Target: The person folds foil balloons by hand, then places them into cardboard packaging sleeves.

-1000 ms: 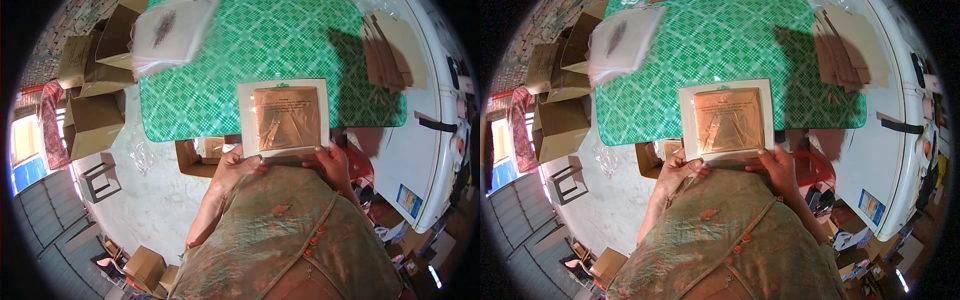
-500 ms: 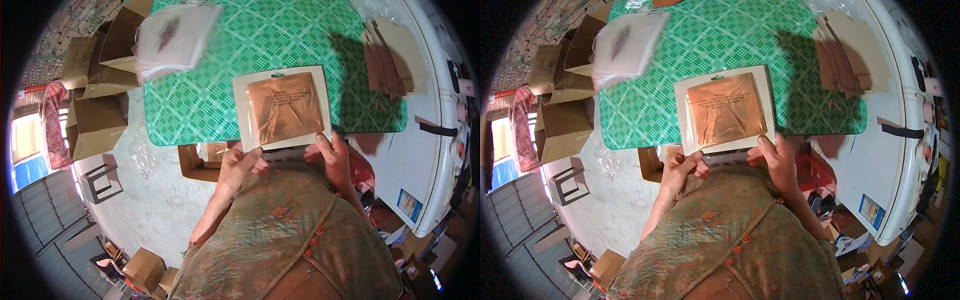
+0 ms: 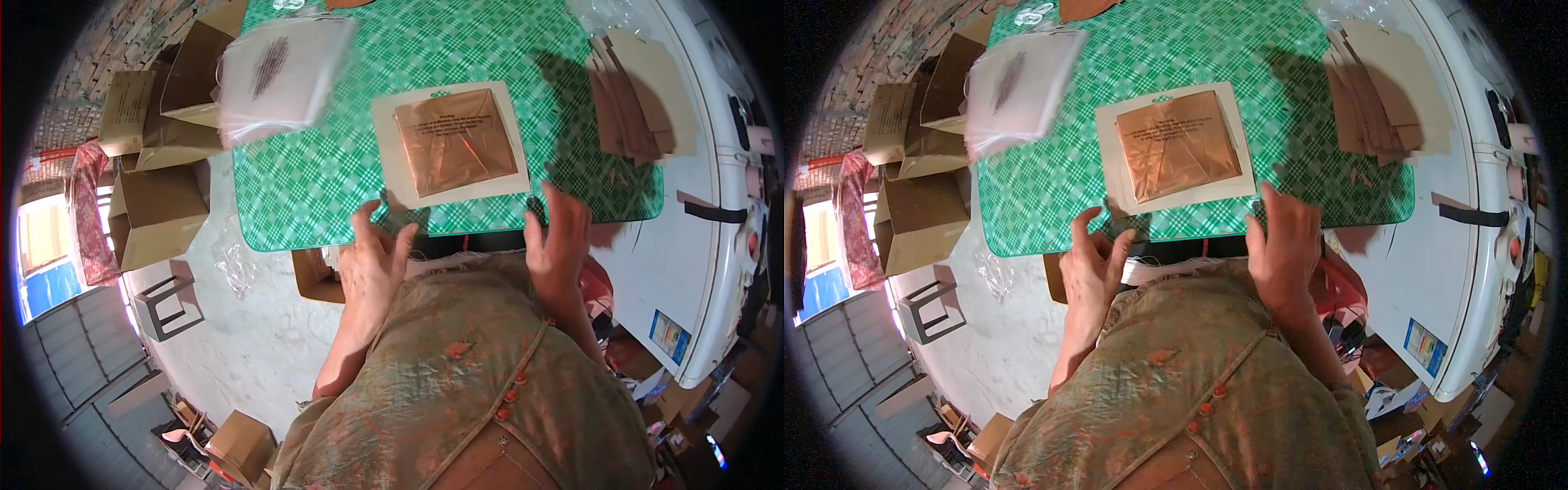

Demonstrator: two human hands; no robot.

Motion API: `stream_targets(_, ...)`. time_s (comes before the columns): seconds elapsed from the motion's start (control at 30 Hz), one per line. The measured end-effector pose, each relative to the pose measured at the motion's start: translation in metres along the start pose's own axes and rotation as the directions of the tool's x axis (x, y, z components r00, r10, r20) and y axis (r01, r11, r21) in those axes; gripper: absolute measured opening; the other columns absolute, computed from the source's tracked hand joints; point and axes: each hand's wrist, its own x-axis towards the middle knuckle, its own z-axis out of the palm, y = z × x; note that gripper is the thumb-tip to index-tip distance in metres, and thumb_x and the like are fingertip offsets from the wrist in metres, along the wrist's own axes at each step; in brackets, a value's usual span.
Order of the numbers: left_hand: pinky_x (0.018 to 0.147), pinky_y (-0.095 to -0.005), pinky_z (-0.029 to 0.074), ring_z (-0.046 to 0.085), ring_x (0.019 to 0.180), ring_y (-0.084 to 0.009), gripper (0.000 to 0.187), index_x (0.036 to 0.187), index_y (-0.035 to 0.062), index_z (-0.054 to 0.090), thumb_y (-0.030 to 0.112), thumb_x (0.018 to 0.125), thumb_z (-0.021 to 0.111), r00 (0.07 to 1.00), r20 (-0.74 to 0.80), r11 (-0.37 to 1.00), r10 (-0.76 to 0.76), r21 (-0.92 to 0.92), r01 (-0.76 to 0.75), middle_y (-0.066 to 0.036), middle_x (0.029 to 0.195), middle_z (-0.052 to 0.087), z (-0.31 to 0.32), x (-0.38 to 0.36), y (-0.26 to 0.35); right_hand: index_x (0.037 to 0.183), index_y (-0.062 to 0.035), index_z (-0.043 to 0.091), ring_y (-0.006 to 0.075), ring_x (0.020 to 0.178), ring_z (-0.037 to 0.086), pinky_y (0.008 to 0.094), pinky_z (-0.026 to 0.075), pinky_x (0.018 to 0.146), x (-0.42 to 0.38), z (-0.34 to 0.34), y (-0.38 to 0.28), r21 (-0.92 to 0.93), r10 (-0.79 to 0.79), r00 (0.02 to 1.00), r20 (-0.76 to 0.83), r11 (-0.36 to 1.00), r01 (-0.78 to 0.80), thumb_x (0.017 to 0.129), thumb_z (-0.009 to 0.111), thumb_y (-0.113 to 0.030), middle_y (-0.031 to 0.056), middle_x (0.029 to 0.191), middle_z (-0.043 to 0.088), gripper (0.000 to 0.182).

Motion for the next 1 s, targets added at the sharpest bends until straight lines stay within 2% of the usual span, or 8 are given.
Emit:
stream_targets(0.07, 0.06, -0.0408, 0.052, 0.067, 0.063, -0.029, 0.052, 0.133, 0.0008, 0.056, 0.017, 0.092, 0.083, 0.998, -0.008, 0.99, -0.06, 0.126, 0.061, -0.009, 0.073, 0.066, -0.011, 0.002, 0.015, 0.13, -0.0047, 0.068, 0.0366, 0.112, 0.061, 0.0496, 0.048, 0.095, -0.005, 0.005, -0.002, -0.015, -0.184, 0.982, -0.04, 0.983, 0.183, 0.084, 0.081, -0.014, 0.0141, 0.118, 0.063, 0.049)
stream_targets(0.1, 0.065, -0.0413, 0.053, 0.067, 0.072, -0.0298, 0.053, 0.132, 0.0014, 0.058, 0.017, 0.089, 0.085, 0.985, -0.073, 0.972, 0.156, 0.187, -0.14, -0.011, 0.083, 0.068, -0.008, 0.007, 0.01, 0.13, -0.0041, 0.068, 0.0363, 0.115, 0.061, 0.0495, 0.048, 0.097, -0.004, 0.009, -0.007, 0.015, -0.241, 0.97, -0.018, 0.97, 0.241, 0.083, 0.081, -0.014, 0.0143, 0.121, 0.063, 0.05)
stream_targets(0.17, 0.076, -0.0423, 0.054, 0.067, 0.091, -0.0314, 0.055, 0.131, 0.0026, 0.063, 0.017, 0.085, 0.089, 0.813, -0.155, 0.803, 0.562, 0.34, -0.49, -0.015, 0.104, 0.07, 0.0, 0.026, -0.003, 0.129, -0.0028, 0.068, 0.0357, 0.12, 0.06, 0.0492, 0.048, 0.101, 0.0, 0.016, -0.02, 0.079, -0.357, 0.934, 0.02, 0.932, 0.355, 0.081, 0.082, -0.014, 0.0147, 0.126, 0.064, 0.051)
stream_targets(0.2, 0.091, -0.0468, 0.05, 0.06, 0.11, -0.0372, 0.06, 0.131, 0.0041, 0.064, 0.012, 0.078, 0.091, 0.817, -0.086, 0.806, 0.57, 0.252, -0.536, -0.017, 0.126, 0.064, 0.002, 0.028, 0.001, 0.129, -0.0022, 0.068, 0.0349, 0.124, 0.06, 0.0493, 0.048, 0.103, 0.0, 0.022, -0.022, 0.135, -0.365, 0.93, 0.042, 0.924, 0.357, 0.08, 0.082, -0.014, 0.0143, 0.128, 0.065, 0.052)
stream_targets(0.3, 0.103, -0.0484, 0.048, 0.055, 0.127, -0.0362, 0.055, 0.132, 0.0084, 0.066, 0.019, 0.082, 0.087, 0.676, 0.057, 0.65, 0.734, 0.226, -0.725, -0.014, 0.137, 0.061, 0.014, 0.053, 0.009, 0.132, -0.0026, 0.069, 0.0311, 0.132, 0.057, 0.049, 0.047, 0.11, -0.009, 0.041, -0.022, 0.157, -0.398, 0.913, 0.091, 0.911, 0.381, 0.082, 0.082, -0.018, 0.0106, 0.136, 0.065, 0.054)
stream_targets(0.5, 0.114, -0.0492, 0.041, 0.049, 0.142, -0.0333, 0.05, 0.131, 0.0128, 0.068, 0.03, 0.086, 0.08, 0.529, 0.224, 0.511, 0.819, 0.137, -0.849, -0.008, 0.149, 0.058, 0.027, 0.092, 0.006, 0.134, -0.0044, 0.069, 0.0291, 0.136, 0.053, 0.0491, 0.043, 0.114, -0.018, 0.052, -0.01, 0.19, -0.403, 0.913, 0.071, 0.904, 0.384, 0.088, 0.075, -0.019, 0.009, 0.141, 0.063, 0.048)
stream_targets(0.7, 0.117, -0.0501, 0.038, 0.046, 0.148, -0.0333, 0.05, 0.13, 0.0138, 0.07, 0.03, 0.085, 0.082, 0.508, 0.285, 0.524, 0.813, 0.022, -0.851, -0.007, 0.148, 0.058, 0.025, 0.105, 0.007, 0.137, -0.0052, 0.067, 0.0311, 0.13, 0.056, 0.05, 0.045, 0.108, -0.022, 0.062, -0.006, 0.206, -0.414, 0.91, 0.008, 0.891, 0.404, 0.099, 0.063, -0.019, 0.01, 0.142, 0.062, 0.041)
stream_targets(1.0, 0.12, -0.0555, 0.038, 0.044, 0.149, -0.0363, 0.056, 0.129, 0.0136, 0.068, 0.023, 0.077, 0.085, 0.522, 0.247, 0.541, 0.816, -0.013, -0.841, -0.009, 0.146, 0.057, 0.033, 0.109, 0.007, 0.133, -0.0077, 0.069, 0.0241, 0.134, 0.051, 0.0416, 0.047, 0.106, -0.019, 0.071, -0.006, 0.137, -0.436, 0.895, -0.09, 0.885, 0.445, 0.095, 0.066, -0.016, 0.0034, 0.139, 0.06, 0.039)
